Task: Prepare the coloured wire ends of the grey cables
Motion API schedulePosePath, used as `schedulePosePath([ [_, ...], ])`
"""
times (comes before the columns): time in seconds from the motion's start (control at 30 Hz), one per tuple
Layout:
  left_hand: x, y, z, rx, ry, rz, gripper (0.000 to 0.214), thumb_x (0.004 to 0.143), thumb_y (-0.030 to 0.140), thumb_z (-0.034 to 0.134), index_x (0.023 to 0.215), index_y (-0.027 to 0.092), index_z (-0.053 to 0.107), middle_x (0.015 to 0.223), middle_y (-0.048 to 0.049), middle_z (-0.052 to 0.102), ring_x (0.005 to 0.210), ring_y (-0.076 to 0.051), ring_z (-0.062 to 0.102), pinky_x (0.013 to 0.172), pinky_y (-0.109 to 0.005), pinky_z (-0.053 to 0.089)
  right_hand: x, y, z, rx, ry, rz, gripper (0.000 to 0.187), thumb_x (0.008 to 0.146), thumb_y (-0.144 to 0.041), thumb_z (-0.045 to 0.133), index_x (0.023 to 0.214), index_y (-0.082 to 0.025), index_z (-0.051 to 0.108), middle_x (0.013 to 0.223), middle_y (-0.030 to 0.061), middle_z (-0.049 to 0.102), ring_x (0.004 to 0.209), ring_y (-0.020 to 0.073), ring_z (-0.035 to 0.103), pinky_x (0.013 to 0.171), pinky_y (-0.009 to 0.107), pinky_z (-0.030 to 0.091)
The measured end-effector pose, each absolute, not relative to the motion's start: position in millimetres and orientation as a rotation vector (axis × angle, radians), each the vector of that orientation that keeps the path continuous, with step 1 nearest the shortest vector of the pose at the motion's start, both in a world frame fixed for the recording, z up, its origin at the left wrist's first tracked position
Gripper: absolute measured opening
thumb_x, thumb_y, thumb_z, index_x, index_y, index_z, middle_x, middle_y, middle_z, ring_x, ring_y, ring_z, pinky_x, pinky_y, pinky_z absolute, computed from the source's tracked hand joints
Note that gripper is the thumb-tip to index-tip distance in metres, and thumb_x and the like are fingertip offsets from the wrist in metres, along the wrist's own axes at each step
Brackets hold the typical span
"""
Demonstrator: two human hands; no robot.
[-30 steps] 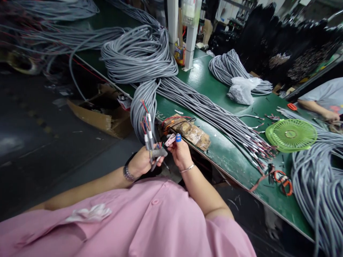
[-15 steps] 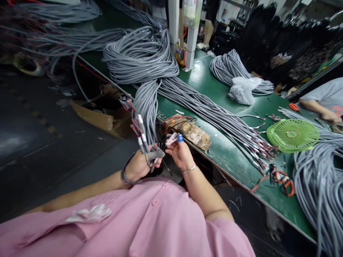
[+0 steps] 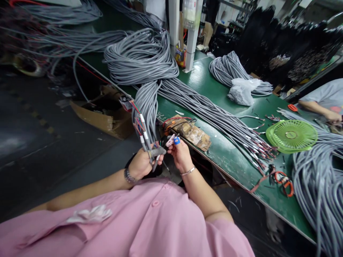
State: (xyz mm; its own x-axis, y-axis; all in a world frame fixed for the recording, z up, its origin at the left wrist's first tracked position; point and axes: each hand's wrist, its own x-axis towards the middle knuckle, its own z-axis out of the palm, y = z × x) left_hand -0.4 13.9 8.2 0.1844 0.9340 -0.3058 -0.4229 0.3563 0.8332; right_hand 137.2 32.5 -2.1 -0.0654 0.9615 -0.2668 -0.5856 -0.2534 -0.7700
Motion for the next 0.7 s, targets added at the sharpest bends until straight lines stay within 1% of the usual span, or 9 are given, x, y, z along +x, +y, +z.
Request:
schedulePosePath([
  [0.1,-1.6,12.8,8.4,0.683,0.940,1.060,0.019,0.066,0.025,0.075,0.069,0.014,0.060,0.050,0.0014,0.059,0.040,-0.009,0.051,0.038,-0.020,0.034,136.3,31.9,-2.8,-0.916,-0.578,1.607,0.038,0.074,-0.054,0.070,0.082,-0.018,0.064,0.071,-0.0008,0.059,0.059,0.0089,0.051,0.055,0.021,0.047],
  [0.23,-2.0,12.6,9.0,0.683,0.941,1.057,0.019,0.065,0.026,0.075,0.070,0.014,0.061,0.050,0.0015,0.059,0.041,-0.009,0.052,0.038,-0.020,0.034,134.8,34.6,-7.3,-0.892,-0.577,1.612,0.045,0.076,-0.062,0.063,0.084,-0.018,0.066,0.079,0.0021,0.064,0.061,0.0098,0.051,0.057,0.023,0.047],
  [0.3,-1.4,13.1,7.8,0.683,0.940,1.057,0.019,0.065,0.026,0.075,0.069,0.015,0.060,0.050,0.0016,0.058,0.041,-0.010,0.052,0.038,-0.020,0.036,134.0,38.1,-9.7,-0.879,-0.535,1.657,0.047,0.074,-0.064,0.064,0.087,-0.018,0.066,0.082,0.0028,0.065,0.062,0.0105,0.052,0.058,0.024,0.047],
  [0.4,-0.4,14.3,4.1,0.678,0.944,1.046,0.019,0.064,0.025,0.075,0.068,0.015,0.059,0.050,0.0015,0.059,0.041,-0.009,0.051,0.038,-0.020,0.035,132.4,43.4,-12.6,-0.868,-0.443,1.681,0.043,0.074,-0.060,0.068,0.089,-0.020,0.066,0.081,0.0014,0.066,0.064,0.0110,0.055,0.059,0.023,0.046],
  [0.57,-0.6,14.5,-0.2,0.697,0.956,1.037,0.020,0.064,0.025,0.075,0.074,0.013,0.061,0.050,0.0007,0.060,0.039,-0.009,0.051,0.036,-0.019,0.032,129.1,44.8,-14.0,-0.826,-0.363,1.664,0.037,0.074,-0.054,0.071,0.087,-0.020,0.065,0.078,-0.0001,0.066,0.066,0.0111,0.057,0.061,0.023,0.045],
  [0.63,-1.8,13.3,0.0,0.697,0.950,1.040,0.020,0.064,0.024,0.074,0.075,0.013,0.061,0.051,0.0006,0.060,0.039,-0.010,0.052,0.036,-0.019,0.033,128.9,42.6,-13.4,-0.805,-0.352,1.691,0.039,0.075,-0.057,0.069,0.088,-0.020,0.066,0.079,0.0003,0.067,0.066,0.0114,0.057,0.060,0.023,0.045],
  [0.7,-3.9,11.3,0.6,0.688,0.940,1.044,0.020,0.064,0.024,0.075,0.076,0.014,0.061,0.052,0.0008,0.061,0.040,-0.010,0.052,0.036,-0.020,0.034,130.6,39.8,-13.1,-0.791,-0.351,1.725,0.045,0.075,-0.063,0.064,0.087,-0.020,0.065,0.080,0.0007,0.067,0.065,0.0117,0.057,0.060,0.024,0.046],
])
